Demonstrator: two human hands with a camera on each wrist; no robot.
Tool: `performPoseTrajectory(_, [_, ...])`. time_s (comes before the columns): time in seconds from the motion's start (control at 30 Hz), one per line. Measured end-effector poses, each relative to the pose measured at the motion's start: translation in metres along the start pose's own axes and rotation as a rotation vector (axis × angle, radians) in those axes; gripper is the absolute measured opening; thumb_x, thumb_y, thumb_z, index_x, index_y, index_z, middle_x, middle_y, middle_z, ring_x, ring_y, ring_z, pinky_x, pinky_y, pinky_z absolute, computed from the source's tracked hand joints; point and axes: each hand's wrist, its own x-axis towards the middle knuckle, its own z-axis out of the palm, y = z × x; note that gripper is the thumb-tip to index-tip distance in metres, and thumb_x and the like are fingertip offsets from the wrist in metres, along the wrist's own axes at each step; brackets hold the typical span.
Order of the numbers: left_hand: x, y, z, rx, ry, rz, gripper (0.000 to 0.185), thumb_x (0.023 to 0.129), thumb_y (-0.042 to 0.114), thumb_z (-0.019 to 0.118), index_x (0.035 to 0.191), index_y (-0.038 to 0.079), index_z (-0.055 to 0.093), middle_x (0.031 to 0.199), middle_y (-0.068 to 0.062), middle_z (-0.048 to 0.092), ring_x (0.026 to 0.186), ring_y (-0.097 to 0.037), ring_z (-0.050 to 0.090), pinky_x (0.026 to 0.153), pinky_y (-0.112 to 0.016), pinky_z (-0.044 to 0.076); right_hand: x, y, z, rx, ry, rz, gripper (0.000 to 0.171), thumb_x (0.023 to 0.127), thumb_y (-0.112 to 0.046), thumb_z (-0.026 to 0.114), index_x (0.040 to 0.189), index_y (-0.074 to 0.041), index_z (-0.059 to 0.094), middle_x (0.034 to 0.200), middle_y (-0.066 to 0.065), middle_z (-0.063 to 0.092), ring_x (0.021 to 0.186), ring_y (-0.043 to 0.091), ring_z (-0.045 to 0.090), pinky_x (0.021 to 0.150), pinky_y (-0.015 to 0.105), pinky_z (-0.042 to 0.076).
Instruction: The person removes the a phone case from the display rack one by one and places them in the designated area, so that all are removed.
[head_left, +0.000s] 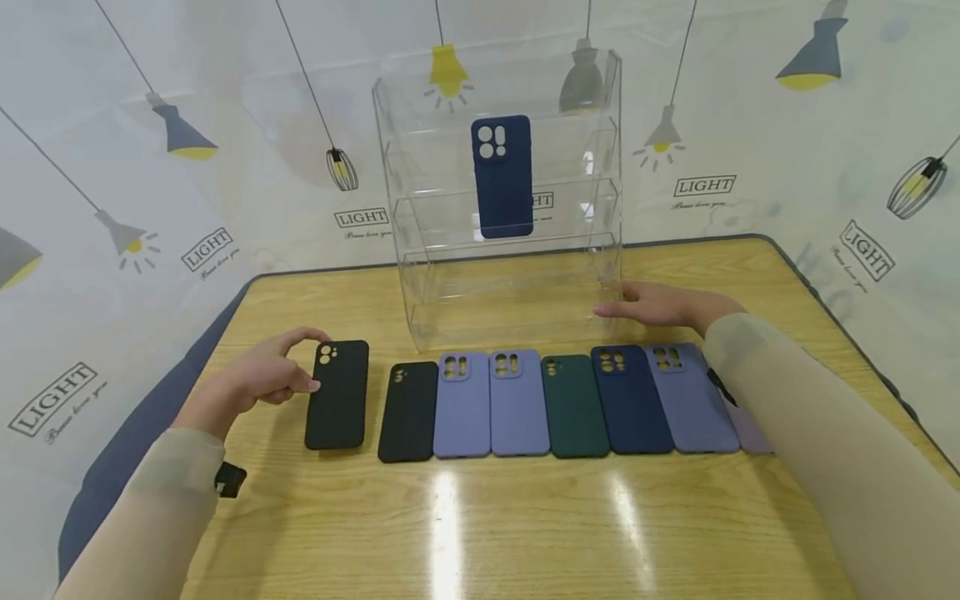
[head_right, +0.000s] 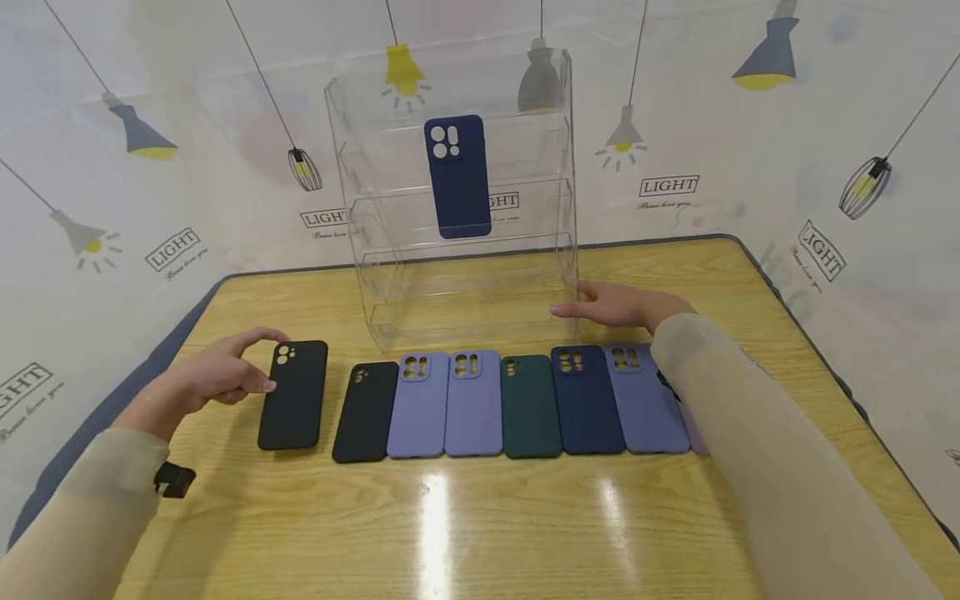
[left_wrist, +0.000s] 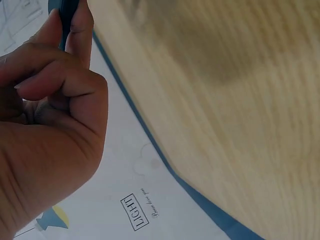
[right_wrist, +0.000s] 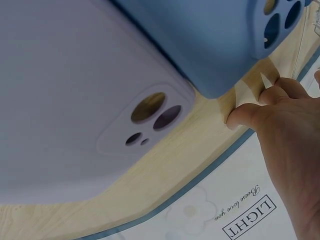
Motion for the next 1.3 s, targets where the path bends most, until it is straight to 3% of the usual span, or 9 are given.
performPoseTrajectory(0.4, [0.013, -0.018, 0.019, 0.02, -0.056, -0.049, 0.075, 0.099, 0.001, 0.068, 0.164, 0.01, 0.033, 0.054, 0.006, 0.04, 0.046, -0.01, 0.028, 0.048, -0.027, 0.029, -0.001, 0.0, 0.005, 0.009, -0.012, 0.008, 0.108, 0.098, -0.083, 0.044, 0.173, -0.017, 0.003, 0.177, 0.029, 0.011, 0.162, 0.055, 0.013, 0.126, 0.075, 0.02])
performPoseTrajectory(0.6, [0.018, -0.016, 0.021, 0.071, -0.042, -0.034, 0.074, 0.099, 0.003, 0.069, 0.165, 0.009, 0.036, 0.055, 0.005, 0.042, 0.046, -0.01, 0.03, 0.048, -0.027, 0.032, 0.0, 0.002, 0.004, 0.026, 0.0, -0.005, 0.101, 0.099, -0.081, 0.044, 0.174, -0.026, 0.003, 0.177, 0.028, 0.011, 0.162, 0.054, 0.013, 0.126, 0.076, 0.021])
performPoseTrajectory(0.9, [0.02, -0.012, 0.026, 0.107, -0.053, -0.032, 0.076, 0.1, 0.009, 0.072, 0.167, 0.009, 0.035, 0.054, 0.006, 0.036, 0.048, -0.011, 0.025, 0.05, -0.029, 0.03, -0.001, 0.0, 0.004, 0.035, 0.004, -0.015, 0.1, 0.099, -0.081, 0.044, 0.173, -0.029, 0.002, 0.177, 0.027, 0.011, 0.163, 0.053, 0.012, 0.126, 0.076, 0.02])
performPoseTrajectory(1.13, [0.02, -0.01, 0.026, 0.141, -0.037, -0.046, 0.078, 0.1, 0.014, 0.074, 0.167, 0.009, 0.035, 0.054, 0.008, 0.032, 0.048, -0.011, 0.024, 0.051, -0.029, 0.031, 0.001, 0.002, 0.004, 0.031, 0.012, -0.017, 0.101, 0.1, -0.08, 0.044, 0.174, -0.024, 0.004, 0.177, 0.029, 0.011, 0.162, 0.055, 0.014, 0.126, 0.076, 0.021])
performPoseTrajectory(1.2, [0.02, -0.01, 0.026, 0.161, -0.031, -0.045, 0.078, 0.1, 0.016, 0.075, 0.167, 0.009, 0.036, 0.055, 0.008, 0.035, 0.048, -0.011, 0.023, 0.051, -0.029, 0.032, 0.002, 0.003, 0.004, 0.036, 0.013, -0.02, 0.101, 0.1, -0.08, 0.044, 0.174, -0.025, 0.004, 0.177, 0.029, 0.011, 0.162, 0.054, 0.014, 0.126, 0.075, 0.021])
performPoseTrajectory(1.3, [0.022, -0.01, 0.027, 0.203, -0.013, -0.042, 0.077, 0.1, 0.019, 0.076, 0.166, 0.011, 0.038, 0.067, 0.009, 0.06, 0.049, -0.011, 0.023, 0.052, -0.029, 0.035, 0.001, 0.004, 0.004, 0.037, 0.015, -0.023, 0.1, 0.1, -0.08, 0.044, 0.174, -0.025, 0.004, 0.177, 0.029, 0.011, 0.162, 0.054, 0.014, 0.126, 0.076, 0.021])
